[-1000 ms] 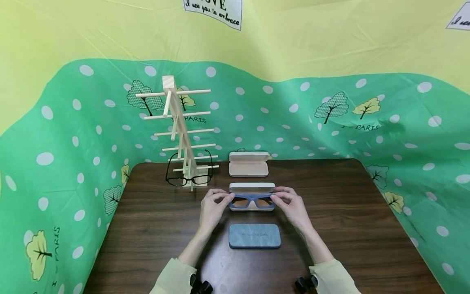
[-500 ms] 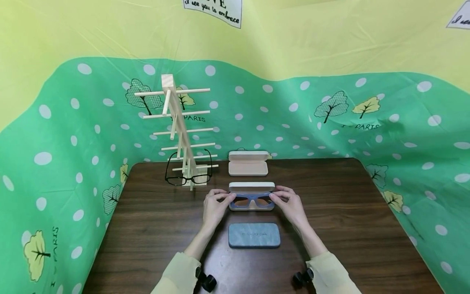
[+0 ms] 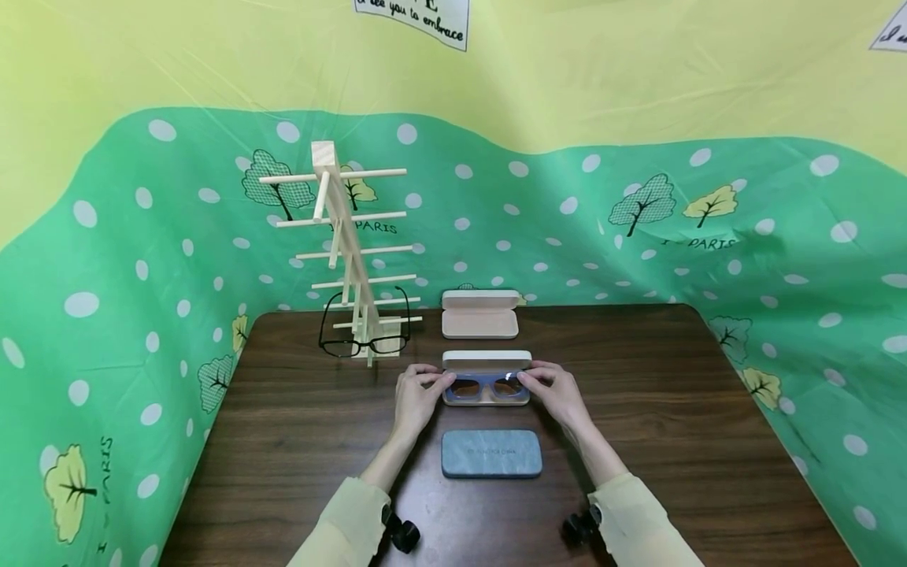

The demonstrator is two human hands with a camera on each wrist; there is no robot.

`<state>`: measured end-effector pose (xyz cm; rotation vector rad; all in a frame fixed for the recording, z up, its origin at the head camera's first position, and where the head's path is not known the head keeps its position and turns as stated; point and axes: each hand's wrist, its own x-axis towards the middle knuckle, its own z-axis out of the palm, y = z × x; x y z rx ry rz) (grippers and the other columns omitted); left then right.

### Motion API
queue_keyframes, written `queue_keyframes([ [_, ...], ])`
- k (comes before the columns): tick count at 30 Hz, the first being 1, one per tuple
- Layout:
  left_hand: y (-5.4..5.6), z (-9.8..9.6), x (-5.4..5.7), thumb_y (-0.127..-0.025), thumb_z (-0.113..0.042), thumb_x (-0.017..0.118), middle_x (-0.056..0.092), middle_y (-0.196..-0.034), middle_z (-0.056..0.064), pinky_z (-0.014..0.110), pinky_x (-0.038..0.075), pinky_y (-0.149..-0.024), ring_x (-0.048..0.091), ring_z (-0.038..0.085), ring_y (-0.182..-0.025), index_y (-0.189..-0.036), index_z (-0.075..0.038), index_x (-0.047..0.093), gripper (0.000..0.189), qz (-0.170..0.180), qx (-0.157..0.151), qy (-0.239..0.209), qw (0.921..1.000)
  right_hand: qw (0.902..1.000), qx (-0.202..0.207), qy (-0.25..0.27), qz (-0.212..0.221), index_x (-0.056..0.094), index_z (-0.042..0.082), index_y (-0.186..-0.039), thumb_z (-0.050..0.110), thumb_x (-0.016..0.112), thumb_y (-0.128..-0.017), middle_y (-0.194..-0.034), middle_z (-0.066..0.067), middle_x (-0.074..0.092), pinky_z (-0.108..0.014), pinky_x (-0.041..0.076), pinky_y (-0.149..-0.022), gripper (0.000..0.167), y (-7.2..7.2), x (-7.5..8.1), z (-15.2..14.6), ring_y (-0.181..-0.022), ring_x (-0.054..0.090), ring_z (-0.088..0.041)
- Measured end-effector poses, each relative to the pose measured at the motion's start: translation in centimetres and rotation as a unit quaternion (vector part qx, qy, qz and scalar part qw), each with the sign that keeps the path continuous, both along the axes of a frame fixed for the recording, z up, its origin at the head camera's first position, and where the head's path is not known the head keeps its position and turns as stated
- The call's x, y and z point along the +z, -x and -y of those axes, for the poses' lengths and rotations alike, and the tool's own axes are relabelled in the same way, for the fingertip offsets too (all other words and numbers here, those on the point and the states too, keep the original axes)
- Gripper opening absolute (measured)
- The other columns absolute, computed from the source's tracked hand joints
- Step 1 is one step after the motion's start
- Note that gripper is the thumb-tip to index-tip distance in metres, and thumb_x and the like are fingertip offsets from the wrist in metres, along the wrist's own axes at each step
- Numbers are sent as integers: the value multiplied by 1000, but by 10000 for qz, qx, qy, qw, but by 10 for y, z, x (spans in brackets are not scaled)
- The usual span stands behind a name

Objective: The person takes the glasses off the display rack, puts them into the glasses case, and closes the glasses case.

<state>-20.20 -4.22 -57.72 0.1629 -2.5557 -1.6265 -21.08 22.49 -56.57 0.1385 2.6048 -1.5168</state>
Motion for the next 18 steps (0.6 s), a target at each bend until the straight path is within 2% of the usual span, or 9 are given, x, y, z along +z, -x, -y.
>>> queue_keyframes([
  [7,4,2,-2,-87,-33,82,73,-113,10,48,45,-102,60,32,-116,-91,-4,84,29,76,-160,207,9996,9996,183,-209,73,76,-5,-110,27,71,-99,-145,-27,58,-58,34,-121,35,7,-1,-3,-141,48,-46],
  [13,7,6,-2,-90,-27,79,74,-111,13,48,49,-99,66,33,-110,-90,-1,83,26,-54,-518,411,9978,9984,415,-358,154,77,-3,-109,26,71,-99,-144,-28,59,-59,35,-120,32,13,0,-5,-140,49,-46],
  [18,10,9,-3,-94,-24,75,74,-111,16,48,51,-98,68,34,-108,-92,1,82,26,-64,-804,382,9960,9967,572,-548,163,77,-4,-109,25,71,-98,-141,-30,60,-58,37,-118,31,17,0,-7,-138,51,-46],
])
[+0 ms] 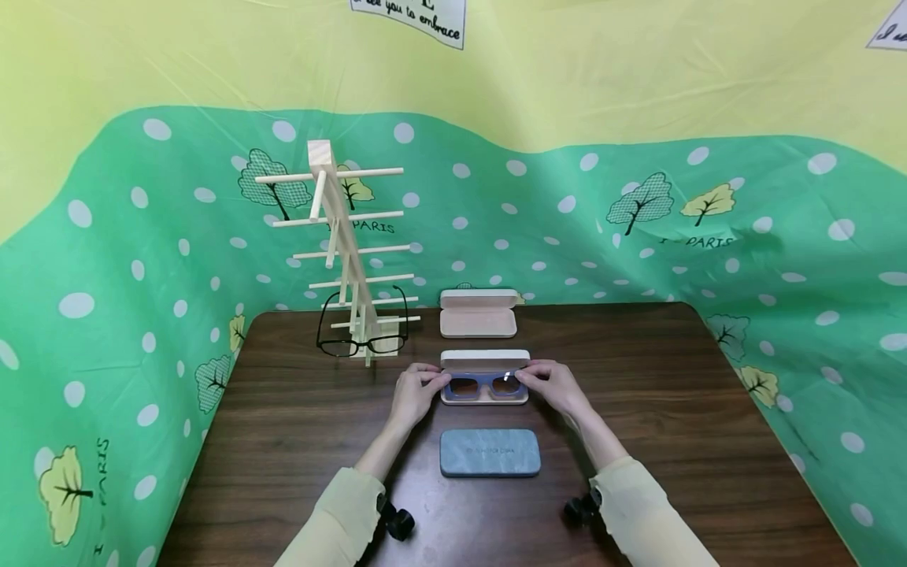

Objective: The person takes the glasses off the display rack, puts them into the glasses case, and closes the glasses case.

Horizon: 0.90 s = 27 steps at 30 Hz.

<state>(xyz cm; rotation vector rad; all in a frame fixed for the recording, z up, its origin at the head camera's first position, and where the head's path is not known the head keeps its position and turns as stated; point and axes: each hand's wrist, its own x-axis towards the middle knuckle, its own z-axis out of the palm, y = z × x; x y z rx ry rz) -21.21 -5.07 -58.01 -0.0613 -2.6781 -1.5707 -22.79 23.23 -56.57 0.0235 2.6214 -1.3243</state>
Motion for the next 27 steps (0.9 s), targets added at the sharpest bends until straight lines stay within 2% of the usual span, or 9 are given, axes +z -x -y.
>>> queue_keyframes([
  [6,1,1,0,-96,-22,73,73,-113,18,50,51,-99,67,36,-110,-96,4,81,27,128,-201,16,9997,9996,187,-207,-22,78,-3,-107,25,71,-98,-137,-29,62,-57,39,-116,30,5,-1,-3,-135,53,-45],
  [16,6,0,-1,-94,-22,75,74,-109,16,46,52,-95,67,34,-107,-95,2,82,25,96,-196,345,9992,9989,277,-333,-205,80,-3,-100,21,75,-95,-121,-26,70,-56,44,-110,25,9,-5,-7,-124,59,-42],
  [21,9,-1,0,-93,-23,76,75,-107,17,47,53,-94,68,34,-105,-93,1,82,25,147,-213,440,9987,9983,351,-412,-215,81,-2,-97,20,76,-94,-117,-24,72,-55,46,-108,23,11,-5,-9,-120,60,-40],
  [27,12,0,1,-93,-25,77,75,-106,17,46,52,-95,67,34,-104,-93,1,82,26,138,-225,619,9977,9976,453,-296,-440,82,0,-93,15,79,-91,-106,-20,73,-46,48,-99,16,11,-4,-9,-109,61,-34],
])
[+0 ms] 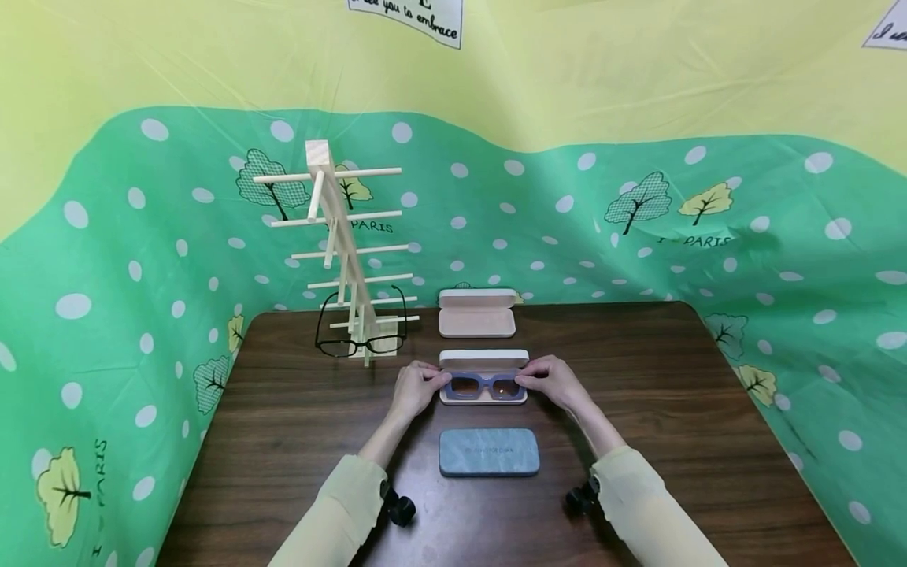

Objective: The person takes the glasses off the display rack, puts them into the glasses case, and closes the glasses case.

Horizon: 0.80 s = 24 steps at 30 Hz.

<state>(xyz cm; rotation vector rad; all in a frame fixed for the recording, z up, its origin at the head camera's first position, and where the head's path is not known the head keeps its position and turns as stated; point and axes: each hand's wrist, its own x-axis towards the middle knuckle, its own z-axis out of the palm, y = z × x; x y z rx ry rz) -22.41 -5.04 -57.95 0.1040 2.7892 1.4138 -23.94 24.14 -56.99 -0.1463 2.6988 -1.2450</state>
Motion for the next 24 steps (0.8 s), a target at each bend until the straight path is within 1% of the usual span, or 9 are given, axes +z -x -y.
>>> queue_keyframes([
  [2,0,0,1,-92,-25,77,75,-105,17,46,52,-94,67,35,-104,-93,1,82,26,-32,-6,83,10000,10000,9,5,-54,82,0,-92,14,79,-90,-103,-18,73,-41,47,-95,14,0,0,1,-105,61,-31],
  [5,1,0,2,-92,-25,78,75,-105,16,46,52,-95,66,33,-104,-92,-1,83,25,24,19,138,9999,9999,-100,-65,-32,82,1,-92,13,80,-90,-102,-16,71,-37,46,-93,12,0,-1,4,-103,60,-28],
  [9,2,-1,2,-91,-26,78,75,-104,13,45,51,-95,66,31,-104,-89,-3,83,23,117,122,185,9997,9995,-231,-200,-14,81,1,-92,13,79,-90,-103,-16,69,-40,47,-94,13,0,-3,6,-103,60,-30],
  [12,2,-2,1,-90,-26,79,76,-102,11,43,52,-92,67,28,-102,-87,-6,84,21,89,197,247,9995,9994,-259,-222,-39,80,-1,-93,12,78,-91,-103,-18,69,-42,47,-96,13,0,-4,7,-105,61,-32],
  [20,3,-4,-1,-86,-25,84,76,-99,8,41,53,-89,68,26,-100,-87,-10,85,15,127,446,216,9987,9995,-271,-153,-66,79,-3,-94,9,76,-92,-103,-19,68,-39,46,-94,13,0,-4,7,-104,61,-33],
  [24,3,-5,-1,-84,-24,85,76,-99,7,40,53,-88,69,24,-100,-86,-13,85,11,189,562,191,9981,9993,-318,-182,1,79,-3,-95,11,75,-93,-105,-19,67,-40,46,-95,14,1,-5,7,-105,61,-33],
])
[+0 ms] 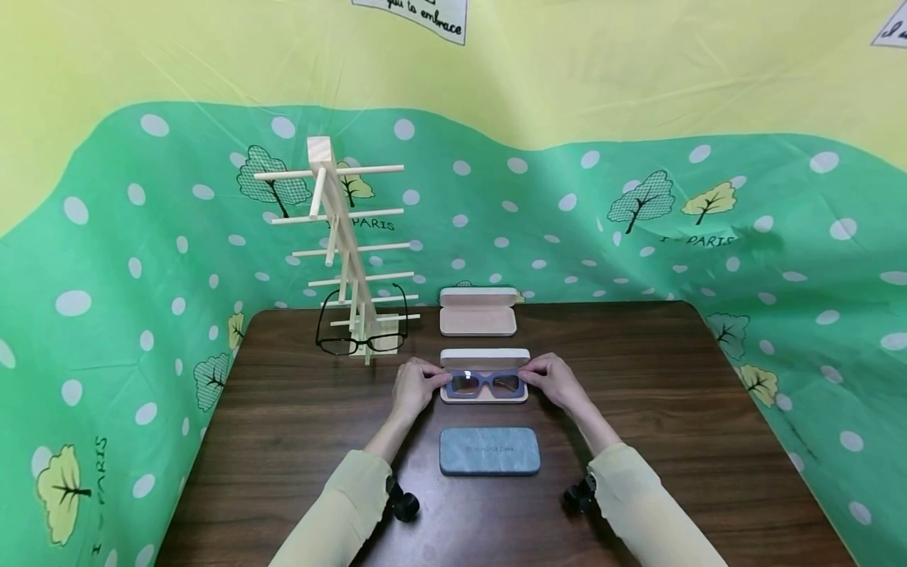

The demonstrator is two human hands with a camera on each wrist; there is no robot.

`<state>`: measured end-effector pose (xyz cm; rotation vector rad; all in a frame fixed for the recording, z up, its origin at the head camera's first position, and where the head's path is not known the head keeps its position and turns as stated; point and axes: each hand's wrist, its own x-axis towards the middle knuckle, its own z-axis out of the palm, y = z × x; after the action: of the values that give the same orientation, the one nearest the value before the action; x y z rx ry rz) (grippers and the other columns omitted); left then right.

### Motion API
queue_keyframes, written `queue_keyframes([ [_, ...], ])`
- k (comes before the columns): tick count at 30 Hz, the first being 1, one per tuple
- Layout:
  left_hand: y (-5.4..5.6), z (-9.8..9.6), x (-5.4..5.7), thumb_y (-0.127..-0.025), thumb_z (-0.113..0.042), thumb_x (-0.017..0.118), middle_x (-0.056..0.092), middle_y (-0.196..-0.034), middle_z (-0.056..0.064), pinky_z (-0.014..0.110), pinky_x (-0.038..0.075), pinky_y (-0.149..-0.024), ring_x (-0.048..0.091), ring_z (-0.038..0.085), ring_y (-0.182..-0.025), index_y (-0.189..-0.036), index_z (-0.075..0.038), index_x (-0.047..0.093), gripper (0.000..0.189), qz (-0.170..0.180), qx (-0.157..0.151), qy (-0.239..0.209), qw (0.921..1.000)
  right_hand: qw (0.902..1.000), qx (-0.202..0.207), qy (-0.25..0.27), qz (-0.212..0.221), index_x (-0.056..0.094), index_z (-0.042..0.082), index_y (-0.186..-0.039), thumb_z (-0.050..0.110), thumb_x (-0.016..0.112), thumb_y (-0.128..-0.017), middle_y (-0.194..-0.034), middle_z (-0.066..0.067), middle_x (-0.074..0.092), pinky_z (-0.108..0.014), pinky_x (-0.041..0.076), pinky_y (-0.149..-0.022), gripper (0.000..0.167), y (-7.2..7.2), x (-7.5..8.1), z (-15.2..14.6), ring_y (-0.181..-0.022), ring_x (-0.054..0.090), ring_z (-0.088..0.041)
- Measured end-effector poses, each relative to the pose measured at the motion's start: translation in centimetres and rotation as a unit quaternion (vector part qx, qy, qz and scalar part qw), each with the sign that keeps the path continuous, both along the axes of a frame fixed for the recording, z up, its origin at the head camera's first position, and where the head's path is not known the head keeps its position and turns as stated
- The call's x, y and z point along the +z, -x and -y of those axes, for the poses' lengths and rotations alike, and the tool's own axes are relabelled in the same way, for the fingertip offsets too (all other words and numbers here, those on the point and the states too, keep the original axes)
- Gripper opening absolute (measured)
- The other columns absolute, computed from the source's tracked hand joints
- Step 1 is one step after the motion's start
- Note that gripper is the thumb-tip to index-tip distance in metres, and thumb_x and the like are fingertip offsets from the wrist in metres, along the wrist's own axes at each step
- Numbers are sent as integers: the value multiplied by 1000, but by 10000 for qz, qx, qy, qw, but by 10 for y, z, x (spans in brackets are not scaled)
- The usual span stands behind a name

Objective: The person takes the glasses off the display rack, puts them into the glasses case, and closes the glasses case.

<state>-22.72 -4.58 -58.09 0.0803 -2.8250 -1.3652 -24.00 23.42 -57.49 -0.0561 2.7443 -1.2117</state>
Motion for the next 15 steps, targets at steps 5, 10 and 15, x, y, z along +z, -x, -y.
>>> queue_keyframes([
  [5,0,-1,-1,-84,-27,85,76,-101,4,40,53,-88,67,24,-103,-87,-17,85,11,88,112,6,9999,10000,-46,-64,51,79,-2,-96,12,75,-94,-107,-19,67,-44,47,-97,15,0,-1,0,-106,61,-34],
  [10,-1,-2,-2,-84,-28,86,76,-102,4,42,52,-90,67,24,-105,-87,-18,85,11,104,245,-95,9996,9999,-99,-67,64,80,-1,-97,13,75,-94,-108,-19,67,-45,47,-98,15,0,-1,-1,-108,61,-34],
  [15,0,-1,-3,-83,-28,86,77,-101,4,42,54,-89,70,24,-104,-85,-17,85,12,47,340,-207,9992,9999,-133,-61,66,80,0,-97,13,76,-94,-109,-19,67,-45,47,-98,14,0,-1,-1,-108,62,-34],
])
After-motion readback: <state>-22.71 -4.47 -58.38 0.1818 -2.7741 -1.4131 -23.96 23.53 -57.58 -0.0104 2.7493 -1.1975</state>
